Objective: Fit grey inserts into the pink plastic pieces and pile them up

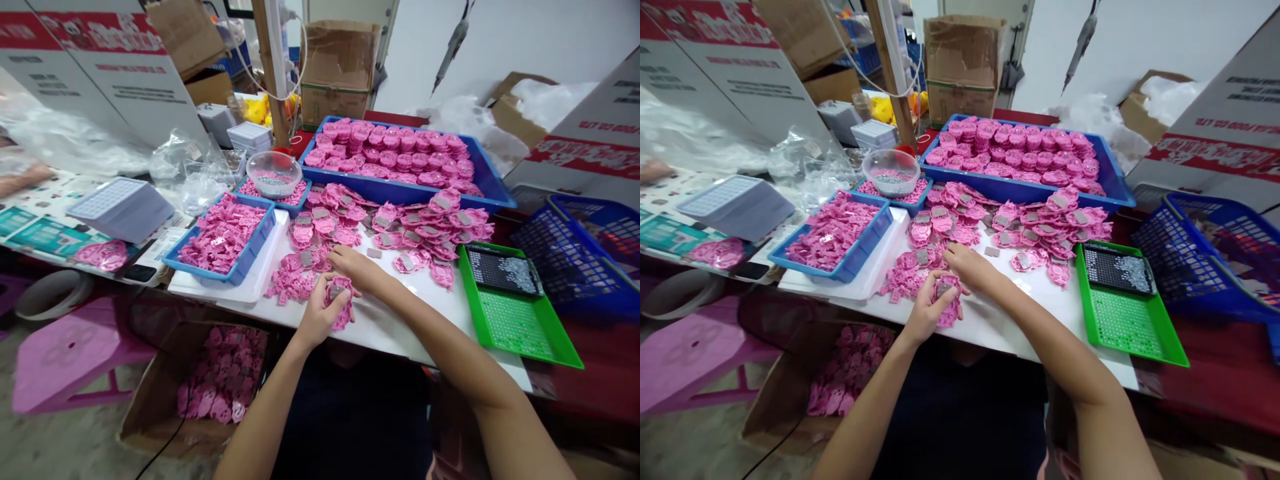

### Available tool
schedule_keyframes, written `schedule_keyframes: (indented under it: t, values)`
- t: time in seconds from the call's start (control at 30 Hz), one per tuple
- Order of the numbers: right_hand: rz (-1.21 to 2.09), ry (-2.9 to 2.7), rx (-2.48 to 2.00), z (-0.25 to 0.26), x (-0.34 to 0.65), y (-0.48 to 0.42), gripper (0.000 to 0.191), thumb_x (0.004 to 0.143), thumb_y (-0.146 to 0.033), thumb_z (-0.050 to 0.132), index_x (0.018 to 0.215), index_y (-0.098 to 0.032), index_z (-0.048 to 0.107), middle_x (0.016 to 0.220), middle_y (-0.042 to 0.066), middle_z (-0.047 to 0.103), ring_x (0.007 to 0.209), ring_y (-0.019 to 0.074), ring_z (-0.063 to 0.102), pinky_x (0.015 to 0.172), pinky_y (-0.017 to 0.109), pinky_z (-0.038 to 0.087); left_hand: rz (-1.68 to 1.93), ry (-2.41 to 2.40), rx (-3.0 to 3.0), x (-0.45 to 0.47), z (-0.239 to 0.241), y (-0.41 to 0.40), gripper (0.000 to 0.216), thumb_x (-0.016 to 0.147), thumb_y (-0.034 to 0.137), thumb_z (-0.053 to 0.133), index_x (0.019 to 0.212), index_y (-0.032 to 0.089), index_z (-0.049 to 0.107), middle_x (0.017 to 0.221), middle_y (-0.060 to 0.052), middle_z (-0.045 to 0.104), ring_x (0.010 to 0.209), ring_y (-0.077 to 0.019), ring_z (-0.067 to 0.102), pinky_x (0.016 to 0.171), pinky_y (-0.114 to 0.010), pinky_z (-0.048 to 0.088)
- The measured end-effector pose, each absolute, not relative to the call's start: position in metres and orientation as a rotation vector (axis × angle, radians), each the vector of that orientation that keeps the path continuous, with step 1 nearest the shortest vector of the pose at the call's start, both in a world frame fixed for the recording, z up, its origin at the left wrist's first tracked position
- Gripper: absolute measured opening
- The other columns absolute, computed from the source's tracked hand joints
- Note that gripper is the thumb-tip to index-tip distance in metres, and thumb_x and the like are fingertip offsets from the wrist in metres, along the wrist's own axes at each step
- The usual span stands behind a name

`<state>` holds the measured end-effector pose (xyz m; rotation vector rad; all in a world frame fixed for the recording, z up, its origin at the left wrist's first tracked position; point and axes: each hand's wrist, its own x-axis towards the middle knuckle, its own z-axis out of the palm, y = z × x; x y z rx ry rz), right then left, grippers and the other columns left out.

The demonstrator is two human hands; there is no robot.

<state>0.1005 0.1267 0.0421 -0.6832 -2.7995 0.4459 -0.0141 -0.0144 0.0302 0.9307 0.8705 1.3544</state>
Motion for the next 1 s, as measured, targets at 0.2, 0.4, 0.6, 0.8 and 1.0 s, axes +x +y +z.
schedule_keyframes:
  t: [0.2, 0.4, 0.6, 0.8, 1.0]
  values:
    - [0.685, -2.345, -0.897, 0.056, 0.106, 0.119, 0.026, 0.104, -0.03, 0.042, 0.085, -0.019, 0.054, 0.08, 0.003, 0.057, 0.075, 0.0166, 0.052, 0.071, 0.03, 0.044, 1.415, 0.912, 0.874, -0.013, 0.023, -0.011, 0.045, 0.088, 0.05, 0.068, 0.114, 0.022, 0.044, 0.106, -0.009, 0.075, 0.059, -0.0146, 0.071, 0.058, -0.029, 0.059]
    - [1.576, -1.835, -0.899, 0.061, 0.149, 0.098, 0.032, 0.093, -0.048, 0.065, 0.084, -0.017, 0.064, 0.065, -0.002, 0.058, 0.056, 0.011, 0.054, 0.056, 0.026, 0.046, 1.638, 0.975, 0.816, -0.01, 0.019, -0.01, 0.048, 0.08, 0.042, 0.08, 0.1, 0.024, 0.04, 0.096, -0.004, 0.075, 0.086, -0.0241, 0.078, 0.08, -0.04, 0.063]
    - [1.861, -1.577, -0.917, 0.05, 0.173, 0.078, 0.03, 0.079, -0.039, 0.081, 0.092, -0.014, 0.072, 0.078, 0.004, 0.072, 0.067, 0.015, 0.069, 0.065, 0.03, 0.057, 1.837, 1.078, 0.866, -0.008, 0.014, -0.009, 0.049, 0.078, 0.036, 0.083, 0.111, 0.022, 0.05, 0.098, -0.005, 0.076, 0.096, -0.0225, 0.076, 0.089, -0.04, 0.06]
    - [1.827, -1.546, -0.91, 0.056, 0.168, 0.075, 0.023, 0.079, -0.033, 0.081, 0.091, -0.015, 0.072, 0.074, 0.001, 0.07, 0.065, 0.0136, 0.068, 0.064, 0.028, 0.059, 1.969, 1.137, 0.947, -0.009, 0.01, -0.01, 0.038, 0.076, 0.03, 0.084, 0.096, 0.021, 0.053, 0.097, -0.003, 0.072, 0.093, -0.0191, 0.074, 0.09, -0.036, 0.059]
    - [1.72, -1.489, -0.855, 0.061, 0.172, 0.075, 0.021, 0.086, -0.036, 0.075, 0.092, -0.017, 0.069, 0.085, 0.003, 0.066, 0.083, 0.0167, 0.069, 0.073, 0.036, 0.066, 1.969, 1.204, 1.011, -0.007, 0.009, -0.014, 0.045, 0.079, 0.034, 0.082, 0.098, 0.023, 0.043, 0.099, -0.003, 0.067, 0.097, -0.0168, 0.07, 0.092, -0.034, 0.056]
